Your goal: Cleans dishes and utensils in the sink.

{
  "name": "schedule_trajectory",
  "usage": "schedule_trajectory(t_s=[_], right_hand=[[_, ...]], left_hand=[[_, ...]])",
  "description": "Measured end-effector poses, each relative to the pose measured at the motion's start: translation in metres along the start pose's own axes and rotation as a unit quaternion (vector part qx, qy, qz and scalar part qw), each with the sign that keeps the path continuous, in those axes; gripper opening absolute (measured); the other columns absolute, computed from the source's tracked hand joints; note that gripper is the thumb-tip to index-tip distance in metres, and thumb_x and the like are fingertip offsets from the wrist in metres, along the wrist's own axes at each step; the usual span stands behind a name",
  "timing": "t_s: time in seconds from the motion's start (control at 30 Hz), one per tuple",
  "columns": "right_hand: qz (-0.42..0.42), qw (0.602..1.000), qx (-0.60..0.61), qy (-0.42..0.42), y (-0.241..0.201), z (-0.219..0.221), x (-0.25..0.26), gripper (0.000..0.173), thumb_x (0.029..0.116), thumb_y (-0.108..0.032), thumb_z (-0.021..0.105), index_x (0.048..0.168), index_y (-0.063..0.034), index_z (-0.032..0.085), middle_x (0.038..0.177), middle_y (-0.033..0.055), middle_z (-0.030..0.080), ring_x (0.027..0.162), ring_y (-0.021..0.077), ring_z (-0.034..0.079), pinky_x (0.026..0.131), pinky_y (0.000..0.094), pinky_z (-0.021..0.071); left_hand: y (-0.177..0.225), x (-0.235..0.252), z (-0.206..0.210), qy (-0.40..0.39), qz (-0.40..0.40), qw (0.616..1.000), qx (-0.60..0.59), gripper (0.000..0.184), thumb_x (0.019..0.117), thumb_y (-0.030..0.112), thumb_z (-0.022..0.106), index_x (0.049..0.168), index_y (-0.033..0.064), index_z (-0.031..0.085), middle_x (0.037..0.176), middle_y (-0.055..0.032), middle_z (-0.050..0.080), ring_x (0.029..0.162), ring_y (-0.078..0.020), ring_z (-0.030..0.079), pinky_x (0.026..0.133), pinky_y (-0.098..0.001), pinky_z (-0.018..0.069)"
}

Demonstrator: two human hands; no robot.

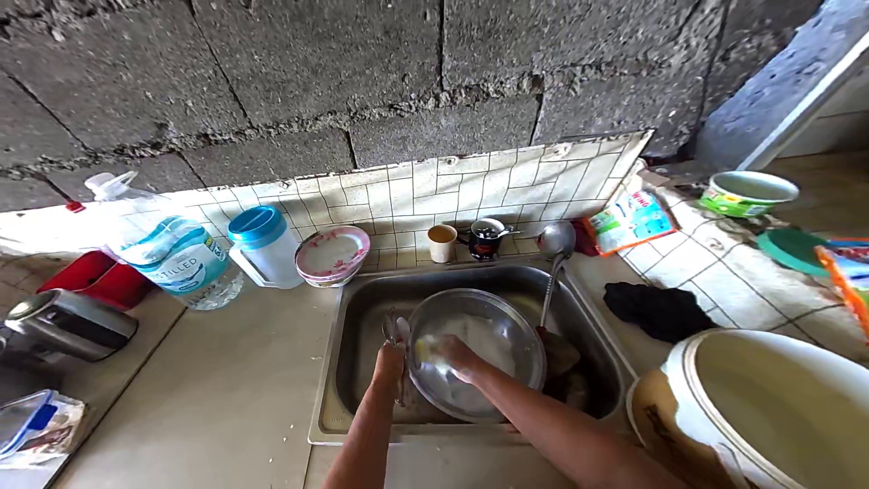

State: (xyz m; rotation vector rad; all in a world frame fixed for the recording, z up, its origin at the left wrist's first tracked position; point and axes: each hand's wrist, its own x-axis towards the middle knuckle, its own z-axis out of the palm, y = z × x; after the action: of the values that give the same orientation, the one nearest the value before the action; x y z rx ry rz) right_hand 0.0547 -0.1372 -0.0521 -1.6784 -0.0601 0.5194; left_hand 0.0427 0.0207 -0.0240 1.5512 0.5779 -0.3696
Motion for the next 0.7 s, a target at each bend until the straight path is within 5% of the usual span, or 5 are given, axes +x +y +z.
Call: schedule_trajectory(t_s=[0.13,0.27,0.43,0.6,0.7], right_hand=[[-0.289,0.913,-0.278,0.074,-0.017,-0.003,0.009,0.026,0.0958,-0.003,0.061,0.116,0.0112,0.070,0.126,0.0295,0.066,0.123,0.0404,0.063,0.110,0.0473,0.0468],[-0.230,0.893,-0.354,0.158,-0.022,-0.016,0.023,0.029,0.0995,-0.003,0.053,0.118,0.0131,0.068,0.127,0.0305,0.065,0.124,0.0415,0.062,0.111,0.0465,0.0459],[-0.260,0.890,-0.362,0.094,-0.020,-0.006,0.000,0.025,0.0985,-0.001,0.055,0.113,0.0114,0.070,0.119,0.0302,0.067,0.117,0.0423,0.065,0.107,0.0472,0.0488],[-0.244,0.903,-0.320,0.148,-0.009,-0.017,0.009,0.025,0.0973,0.001,0.054,0.112,0.0122,0.071,0.118,0.0303,0.068,0.116,0.0422,0.065,0.106,0.0473,0.0492],[-0.275,0.898,-0.332,0.091,-0.015,-0.004,-0.009,0.025,0.0992,0.000,0.053,0.114,0.0109,0.071,0.120,0.0302,0.067,0.118,0.0432,0.064,0.107,0.0487,0.0485]], left_hand=[[0.000,-0.008,0.021,-0.050,-0.007,0.998,-0.026,0.011,0.1069,0.010,0.049,0.115,0.0033,0.051,0.067,-0.0002,0.047,0.047,-0.0073,0.044,0.045,-0.0211,0.0408],[0.007,-0.021,0.033,-0.087,0.000,0.996,-0.018,0.021,0.1044,0.005,0.051,0.125,0.0017,0.053,0.075,-0.0014,0.051,0.048,-0.0059,0.041,0.044,-0.0202,0.0372],[0.004,-0.022,0.032,-0.053,-0.014,0.998,-0.024,0.005,0.1031,0.005,0.053,0.107,0.0018,0.054,0.062,0.0005,0.047,0.044,-0.0058,0.041,0.042,-0.0193,0.0373],[0.002,-0.028,0.036,-0.074,0.005,0.997,0.020,0.029,0.1055,0.007,0.051,0.134,-0.0014,0.053,0.077,-0.0019,0.053,0.049,-0.0059,0.041,0.046,-0.0208,0.0380],[0.002,-0.024,0.033,-0.059,0.001,0.998,0.032,0.011,0.1053,0.007,0.049,0.113,-0.0004,0.053,0.068,-0.0006,0.049,0.047,-0.0065,0.042,0.045,-0.0211,0.0389]])
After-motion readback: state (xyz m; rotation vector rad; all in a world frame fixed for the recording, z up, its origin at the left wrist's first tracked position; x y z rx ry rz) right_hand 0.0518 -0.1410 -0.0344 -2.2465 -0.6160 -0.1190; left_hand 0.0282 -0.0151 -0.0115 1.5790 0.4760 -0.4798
